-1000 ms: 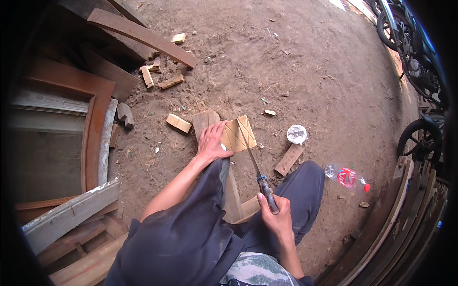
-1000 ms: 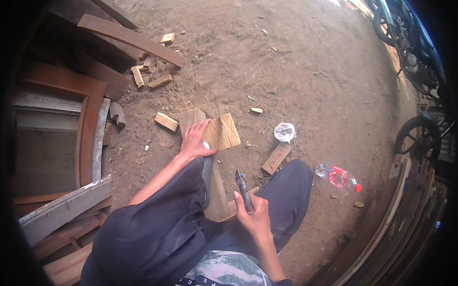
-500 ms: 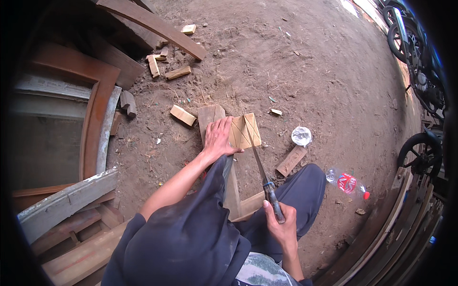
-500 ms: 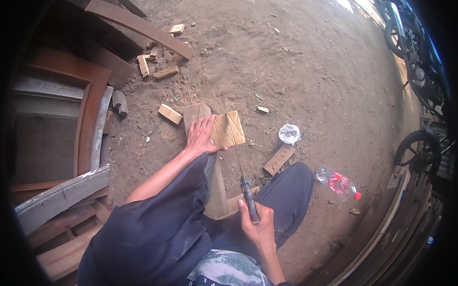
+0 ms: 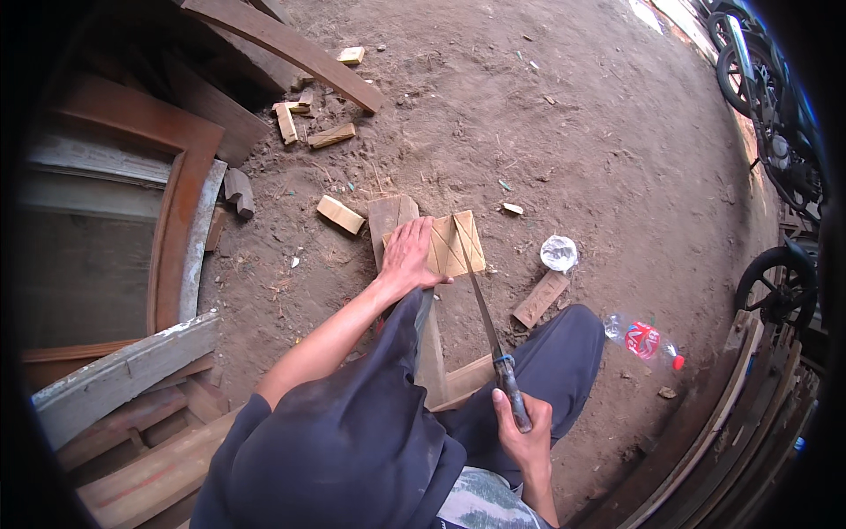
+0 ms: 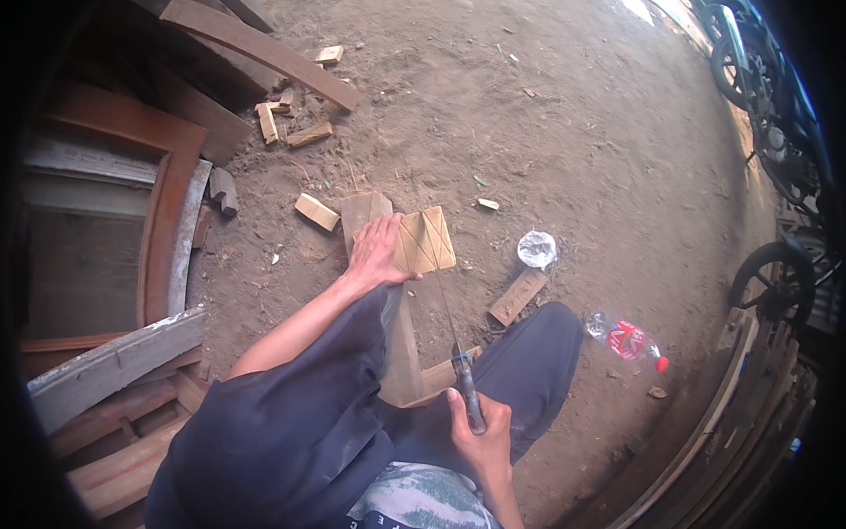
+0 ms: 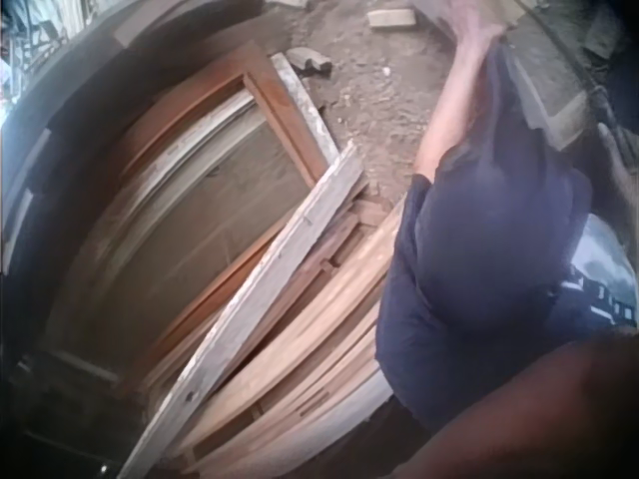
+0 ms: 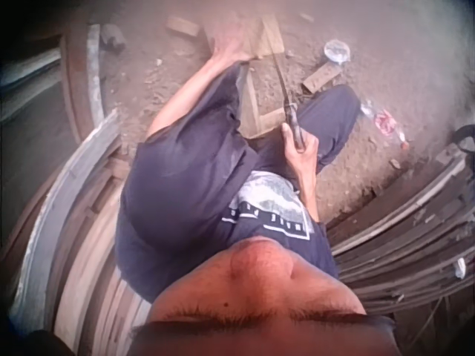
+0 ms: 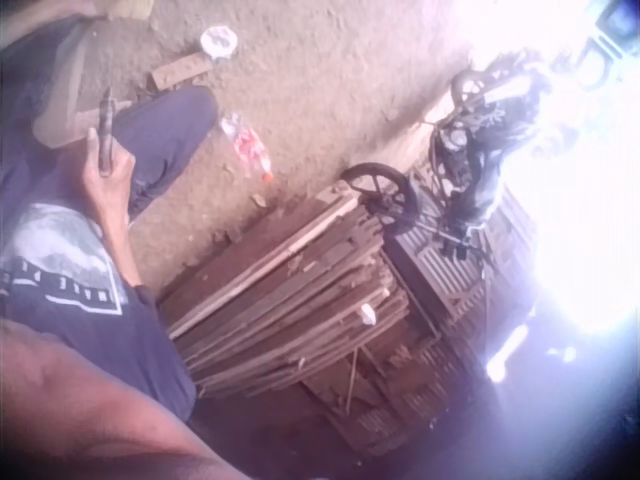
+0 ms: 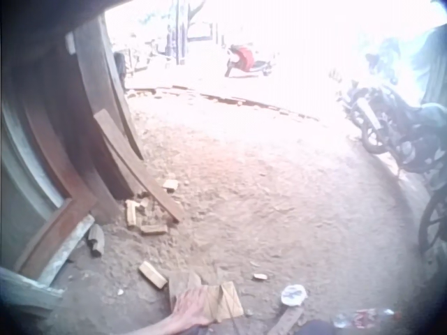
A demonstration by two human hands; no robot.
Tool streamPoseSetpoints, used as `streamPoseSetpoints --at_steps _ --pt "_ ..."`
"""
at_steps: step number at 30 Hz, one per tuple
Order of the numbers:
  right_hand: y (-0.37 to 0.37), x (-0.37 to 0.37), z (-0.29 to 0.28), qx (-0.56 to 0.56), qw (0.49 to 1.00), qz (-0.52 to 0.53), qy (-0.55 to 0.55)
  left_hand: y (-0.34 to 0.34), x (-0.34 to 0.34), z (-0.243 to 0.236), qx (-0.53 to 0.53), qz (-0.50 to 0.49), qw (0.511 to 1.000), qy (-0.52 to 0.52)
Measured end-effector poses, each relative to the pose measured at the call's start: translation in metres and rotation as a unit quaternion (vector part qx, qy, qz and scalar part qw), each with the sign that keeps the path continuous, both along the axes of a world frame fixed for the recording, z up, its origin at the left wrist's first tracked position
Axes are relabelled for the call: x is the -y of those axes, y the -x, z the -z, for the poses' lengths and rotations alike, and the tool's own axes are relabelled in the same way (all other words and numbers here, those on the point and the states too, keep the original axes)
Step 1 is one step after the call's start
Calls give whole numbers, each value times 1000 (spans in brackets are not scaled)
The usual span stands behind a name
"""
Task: The person sits on the ground and uses a hand saw to cut a small piece of wood placed on a larger wooden block. The person holds the wood steady with one hand and saws with the other, creating sawdust and small cut pieces.
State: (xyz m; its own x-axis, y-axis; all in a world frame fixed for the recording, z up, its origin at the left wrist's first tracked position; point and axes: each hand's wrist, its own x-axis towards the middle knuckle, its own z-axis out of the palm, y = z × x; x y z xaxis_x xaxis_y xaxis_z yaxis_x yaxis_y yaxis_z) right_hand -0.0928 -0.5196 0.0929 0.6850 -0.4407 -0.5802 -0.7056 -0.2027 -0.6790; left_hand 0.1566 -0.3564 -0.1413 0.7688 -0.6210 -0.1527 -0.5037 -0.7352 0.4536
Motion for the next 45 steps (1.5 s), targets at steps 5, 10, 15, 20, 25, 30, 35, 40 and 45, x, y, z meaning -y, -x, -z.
streamPoseSetpoints --at_steps 5,10,15,20,25,30,35,40,45 --pt "-12 1 11 20 1000 -4 -2 2 2 6 2 -1 1000 -4" --pt "-38 -5 36 13 1000 -1 25 -1 -1 6 7 -2 1000 -4" --pt "-11 -4 -7 -14 1000 -19 12 2 -3 6 -1 -12 1000 -5" --pt "-39 -10 40 39 999 -13 30 2 0 7 29 -10 1000 8" --pt "-19 -9 -1 3 999 -27 22 2 -5 2 1 -30 1000 -5" --pt "-10 0 -28 -19 1000 5 -4 3 -3 9 6 -31 999 9" --pt "-39 -8 25 20 999 -29 29 3 -3 8 17 -27 999 3" --pt "-6 -4 -13 -15 999 -35 14 -1 -3 4 -14 -29 999 -16" --pt "-15 -6 9 16 1000 -12 8 2 -2 8 0 -28 1000 1"
